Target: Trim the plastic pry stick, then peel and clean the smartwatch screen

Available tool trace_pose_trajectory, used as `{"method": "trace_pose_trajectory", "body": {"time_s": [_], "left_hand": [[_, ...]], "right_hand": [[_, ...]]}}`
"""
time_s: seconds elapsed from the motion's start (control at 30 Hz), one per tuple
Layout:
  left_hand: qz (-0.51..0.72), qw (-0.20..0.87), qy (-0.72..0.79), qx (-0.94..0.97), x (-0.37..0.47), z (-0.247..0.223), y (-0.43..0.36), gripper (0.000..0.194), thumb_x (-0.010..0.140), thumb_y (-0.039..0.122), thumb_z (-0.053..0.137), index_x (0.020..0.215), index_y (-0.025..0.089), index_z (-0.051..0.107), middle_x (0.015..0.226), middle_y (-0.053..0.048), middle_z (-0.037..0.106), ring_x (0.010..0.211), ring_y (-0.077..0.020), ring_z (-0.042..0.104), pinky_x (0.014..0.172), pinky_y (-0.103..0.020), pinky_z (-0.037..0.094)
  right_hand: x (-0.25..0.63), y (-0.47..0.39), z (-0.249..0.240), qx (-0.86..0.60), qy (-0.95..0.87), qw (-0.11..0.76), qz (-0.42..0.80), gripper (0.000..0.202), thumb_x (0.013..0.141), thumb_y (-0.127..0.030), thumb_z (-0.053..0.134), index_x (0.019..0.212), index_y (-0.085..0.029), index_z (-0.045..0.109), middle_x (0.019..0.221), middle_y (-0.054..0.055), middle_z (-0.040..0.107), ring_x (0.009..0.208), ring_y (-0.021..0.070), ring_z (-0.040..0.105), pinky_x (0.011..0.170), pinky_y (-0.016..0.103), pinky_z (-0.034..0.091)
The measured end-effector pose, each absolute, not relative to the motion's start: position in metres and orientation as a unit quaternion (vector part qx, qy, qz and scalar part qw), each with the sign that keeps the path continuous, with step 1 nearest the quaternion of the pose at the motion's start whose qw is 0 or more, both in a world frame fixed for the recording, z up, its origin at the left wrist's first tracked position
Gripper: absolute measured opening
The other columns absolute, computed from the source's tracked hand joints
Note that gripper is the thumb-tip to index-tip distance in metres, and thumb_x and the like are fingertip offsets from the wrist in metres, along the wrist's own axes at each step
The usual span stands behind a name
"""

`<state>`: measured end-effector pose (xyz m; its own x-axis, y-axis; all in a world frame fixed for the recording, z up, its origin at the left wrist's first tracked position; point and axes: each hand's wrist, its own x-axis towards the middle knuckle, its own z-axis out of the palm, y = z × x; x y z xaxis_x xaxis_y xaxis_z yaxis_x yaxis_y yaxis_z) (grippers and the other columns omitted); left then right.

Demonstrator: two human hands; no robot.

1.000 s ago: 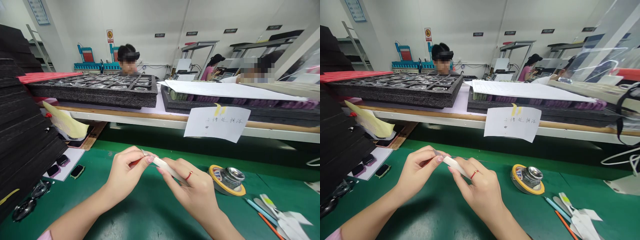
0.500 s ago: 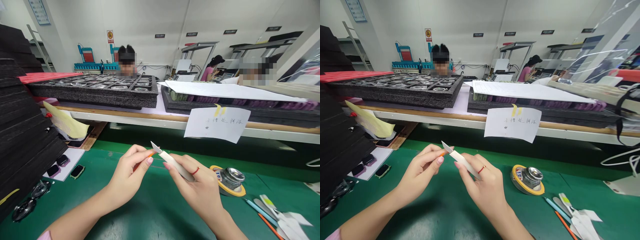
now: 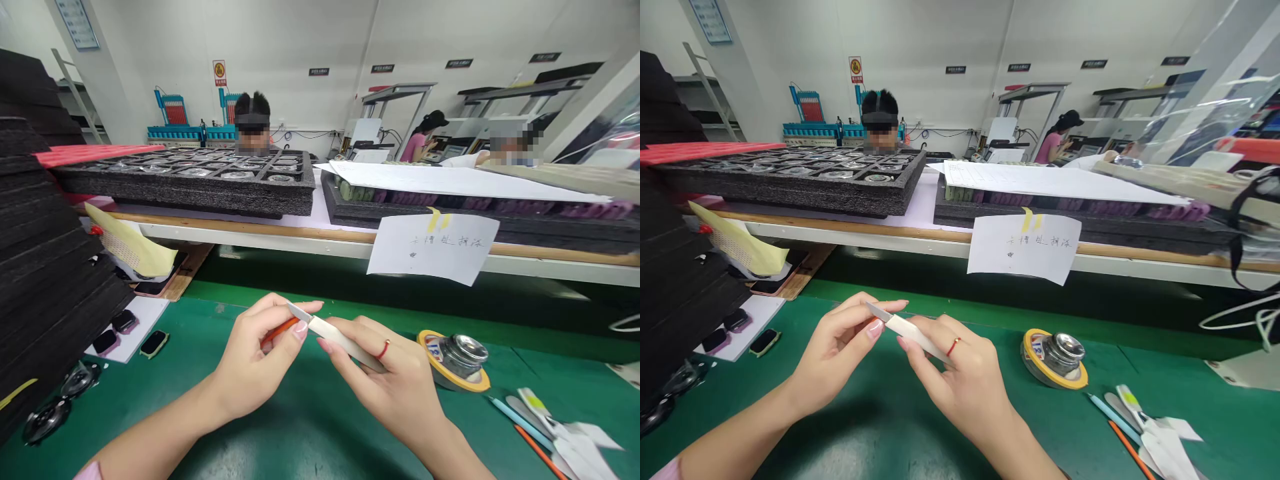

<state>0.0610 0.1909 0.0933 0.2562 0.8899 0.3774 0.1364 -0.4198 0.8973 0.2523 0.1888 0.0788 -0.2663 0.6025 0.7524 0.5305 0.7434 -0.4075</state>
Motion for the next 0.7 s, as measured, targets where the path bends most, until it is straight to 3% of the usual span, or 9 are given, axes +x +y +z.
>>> {"method": "trace_pose_trajectory", "body": {"time_s": [0.23, 0.5, 0.7], "left_hand": [[0.522, 0.35, 0.362, 0.689, 0.0617, 0.0912, 0.1941, 0.017, 0.096, 0.032, 0.064, 0.099, 0.028, 0.081, 0.087, -0.002, 0.072, 0.073, -0.0107, 0.06, 0.06, -0.017, 0.047], [0.519, 0.353, 0.386, 0.676, 0.0606, 0.0877, 0.1973, 0.017, 0.095, 0.029, 0.066, 0.088, 0.028, 0.082, 0.087, -0.001, 0.074, 0.081, -0.0125, 0.064, 0.07, -0.019, 0.051], [0.544, 0.282, 0.397, 0.684, 0.0596, 0.0874, 0.2007, 0.014, 0.093, 0.029, 0.069, 0.095, 0.032, 0.082, 0.07, 0.001, 0.063, 0.063, -0.0091, 0.055, 0.054, -0.018, 0.041]], "right_hand": [[0.2516, 0.1896, 0.0791, -0.342, -0.798, 0.495, 0.043, 0.01, 0.094, -0.017, 0.063, 0.1, -0.016, 0.071, 0.065, -0.002, 0.06, 0.053, 0.0092, 0.051, 0.048, 0.02, 0.04], [0.2504, 0.1907, 0.0727, -0.342, -0.795, 0.502, 0.011, 0.011, 0.094, -0.017, 0.065, 0.103, -0.016, 0.07, 0.07, 0.0, 0.065, 0.055, 0.0097, 0.054, 0.051, 0.02, 0.044], [0.2539, 0.1958, 0.0772, -0.397, -0.749, 0.53, 0.032, 0.01, 0.094, -0.022, 0.063, 0.098, -0.017, 0.071, 0.066, -0.001, 0.064, 0.052, 0.0096, 0.054, 0.049, 0.021, 0.044]]}}
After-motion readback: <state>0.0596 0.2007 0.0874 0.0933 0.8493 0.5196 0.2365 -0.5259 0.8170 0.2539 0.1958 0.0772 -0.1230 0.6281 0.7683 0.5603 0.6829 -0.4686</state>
